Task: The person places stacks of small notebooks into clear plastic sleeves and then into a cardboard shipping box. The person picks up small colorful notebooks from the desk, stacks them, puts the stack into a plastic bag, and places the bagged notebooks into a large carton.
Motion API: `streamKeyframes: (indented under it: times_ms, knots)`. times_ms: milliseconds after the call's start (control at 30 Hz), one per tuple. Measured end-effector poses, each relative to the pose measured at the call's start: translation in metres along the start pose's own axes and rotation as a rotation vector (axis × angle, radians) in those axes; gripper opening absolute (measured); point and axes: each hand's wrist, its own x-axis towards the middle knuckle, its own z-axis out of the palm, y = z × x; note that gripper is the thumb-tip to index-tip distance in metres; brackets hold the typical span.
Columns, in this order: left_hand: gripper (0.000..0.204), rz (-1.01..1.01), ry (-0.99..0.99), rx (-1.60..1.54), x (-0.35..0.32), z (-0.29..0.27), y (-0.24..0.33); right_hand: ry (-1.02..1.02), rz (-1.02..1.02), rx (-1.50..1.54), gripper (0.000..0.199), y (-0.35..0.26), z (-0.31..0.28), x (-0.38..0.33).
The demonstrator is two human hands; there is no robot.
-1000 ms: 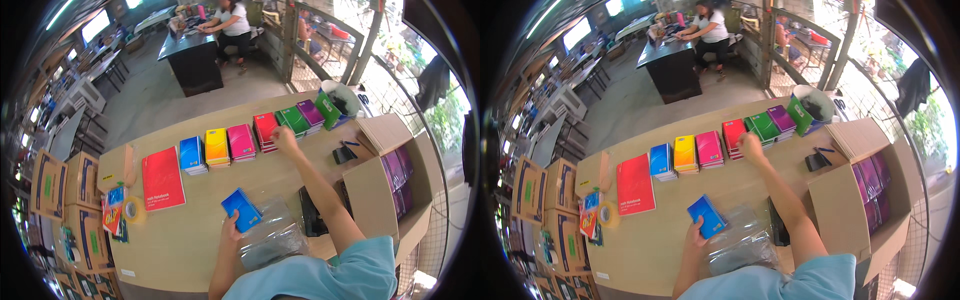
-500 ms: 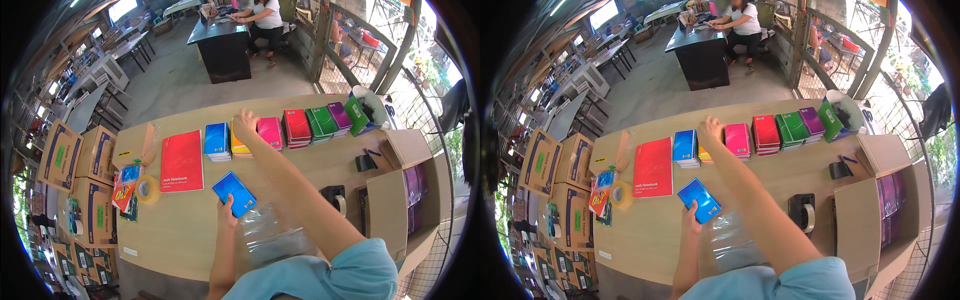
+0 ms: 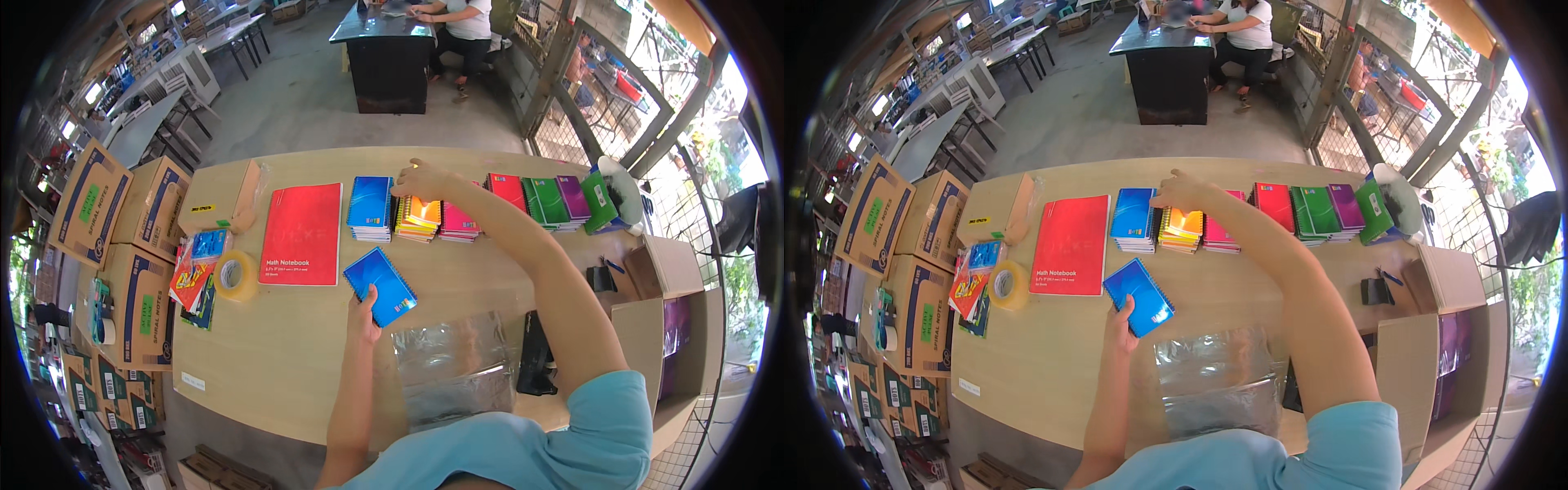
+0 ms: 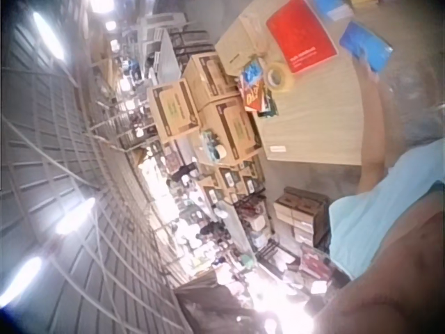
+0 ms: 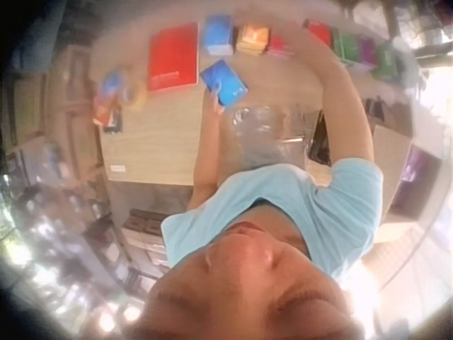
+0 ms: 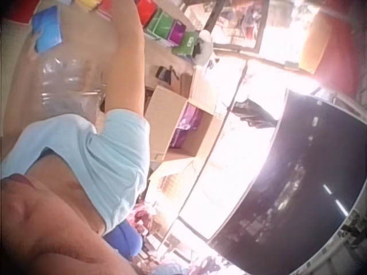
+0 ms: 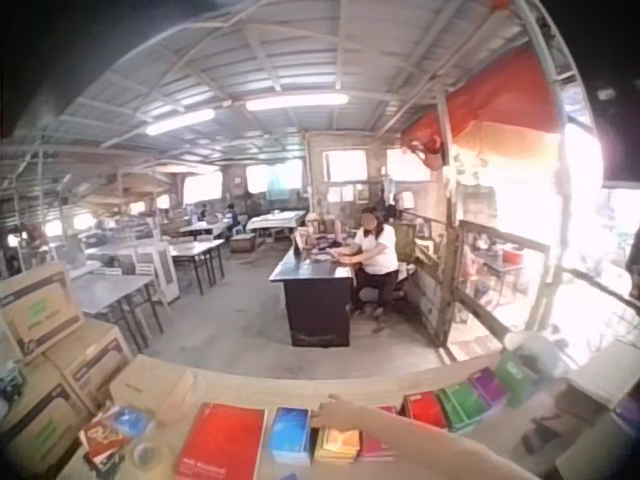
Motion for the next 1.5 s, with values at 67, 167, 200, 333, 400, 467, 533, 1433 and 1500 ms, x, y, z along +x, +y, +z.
streamKeyframes:
  times_ms: [67, 167, 200, 333, 400, 467, 533, 1433, 1500]
  knots:
    - [0.055, 0.035, 0.001, 0.022, 0.002, 0.005, -0.001, -0.097, 0.033, 0.033, 0.038, 0.005, -0.013, -0.011]
    - [0.061, 0.12, 0.026, 0.03, 0.002, -0.004, 0.0, 0.045, 0.343, 0.402, 0.048, -0.015, -0.079, -0.027]
    - [0.063, 0.143, 0.027, 0.031, 0.002, -0.001, 0.002, 0.068, 0.436, 0.575, 0.051, -0.033, -0.097, -0.037]
    - [0.065, 0.142, -0.269, -0.397, -0.003, 0.042, 0.005, 0.37, 0.505, 1.049, 0.056, -0.109, -0.044, -0.069]
    - [0.056, 0.087, -0.268, -0.291, -0.003, 0.042, -0.001, 0.558, 0.601, 1.014, 0.053, -0.123, -0.019, -0.082]
    - [0.052, 0.047, -0.216, -0.258, 0.002, 0.033, -0.019, 0.549, 0.932, 0.856, 0.053, -0.095, 0.024, -0.103]
    - [0.045, -0.026, -0.157, -0.226, 0.006, 0.026, -0.028, 0.523, 1.24, 0.699, 0.053, -0.08, 0.043, -0.11]
    - [0.05, -0.417, -0.319, -0.093, -0.007, 0.054, -0.067, 0.743, 0.555, 0.775, 0.031, -0.121, 0.014, -0.135]
    - [0.043, -0.419, -0.29, -0.173, -0.015, 0.06, -0.072, 0.752, 1.065, 0.66, 0.031, -0.077, 0.059, -0.172]
